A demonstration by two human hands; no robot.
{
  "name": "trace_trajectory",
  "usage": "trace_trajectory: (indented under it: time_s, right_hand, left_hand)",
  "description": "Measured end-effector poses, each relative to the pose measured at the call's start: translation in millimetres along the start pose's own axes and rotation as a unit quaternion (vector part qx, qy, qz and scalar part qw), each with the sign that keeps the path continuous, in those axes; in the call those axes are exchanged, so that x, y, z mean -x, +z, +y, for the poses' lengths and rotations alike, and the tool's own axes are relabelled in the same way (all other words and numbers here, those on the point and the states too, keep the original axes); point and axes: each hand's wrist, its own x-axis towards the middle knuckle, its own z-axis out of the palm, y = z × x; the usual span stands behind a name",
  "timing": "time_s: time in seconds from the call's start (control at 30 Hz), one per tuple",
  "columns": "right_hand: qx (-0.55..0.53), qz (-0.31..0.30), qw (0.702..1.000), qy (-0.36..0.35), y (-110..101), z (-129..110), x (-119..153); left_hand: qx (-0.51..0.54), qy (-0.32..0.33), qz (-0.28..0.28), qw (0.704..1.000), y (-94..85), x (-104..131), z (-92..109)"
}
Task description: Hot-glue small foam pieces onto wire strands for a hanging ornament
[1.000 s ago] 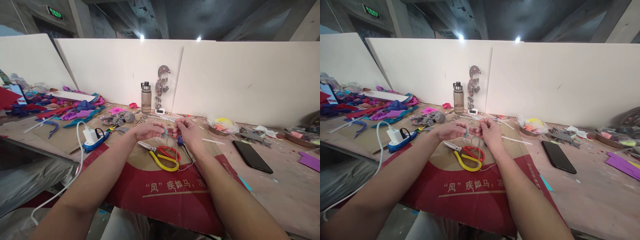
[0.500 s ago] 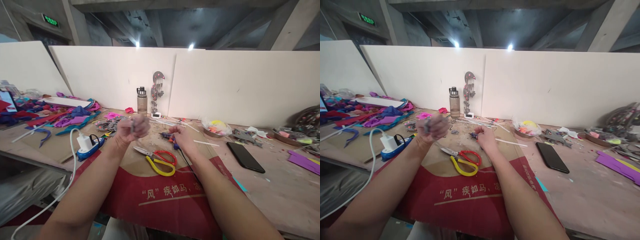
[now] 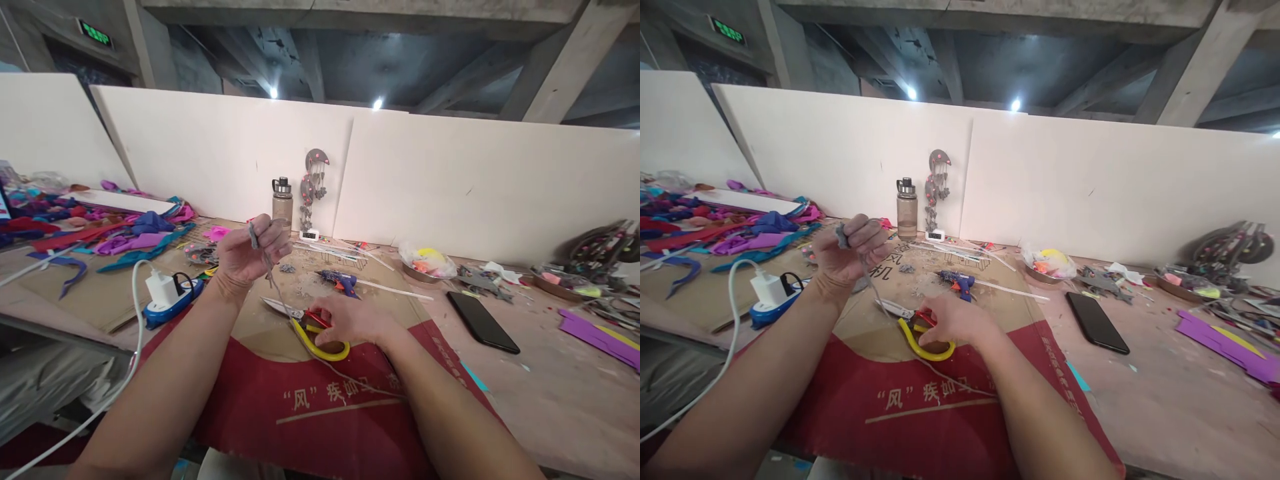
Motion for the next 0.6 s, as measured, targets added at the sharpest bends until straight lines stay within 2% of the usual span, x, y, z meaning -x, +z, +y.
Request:
trace_trajectory:
  time_s: [0.1, 0.2, 0.33, 0.47, 0.53, 0.6]
  right_hand:
    - [0.066, 0.018, 0.998, -0.008, 3.2, -13.0, 6.1]
    - [0.082, 0.049, 0.995, -0.007, 14.0, -21.3, 0.4]
    - [0.074, 0.098, 0.992, 0.031, 22.9, -17.1, -12.5]
    - [-0.031, 0.25, 0.965, 0.072, 11.3, -1.3, -15.4]
    - [-0.106, 0.335, 0.935, 0.044, 2.7, 5.7, -14.5]
    - [-0.201, 0.379, 0.903, -0.01, -3.4, 10.0, -14.0]
  left_hand:
    - [0.007, -0.015, 0.031, 0.999, 0.4, -4.6, -5.0]
    - [0.026, -0.035, 0.056, 0.997, -4.8, -11.4, -9.8]
    - [0.056, -0.022, 0.075, 0.995, -12.2, -18.9, -10.0]
    - [0.055, 0.006, 0.074, 0.996, -17.3, -21.9, -8.3]
    - [0.019, 0.002, 0.082, 0.996, -19.3, -22.9, -11.9]
    - [-0.025, -0.003, 0.088, 0.996, -20.5, -23.8, -19.7]
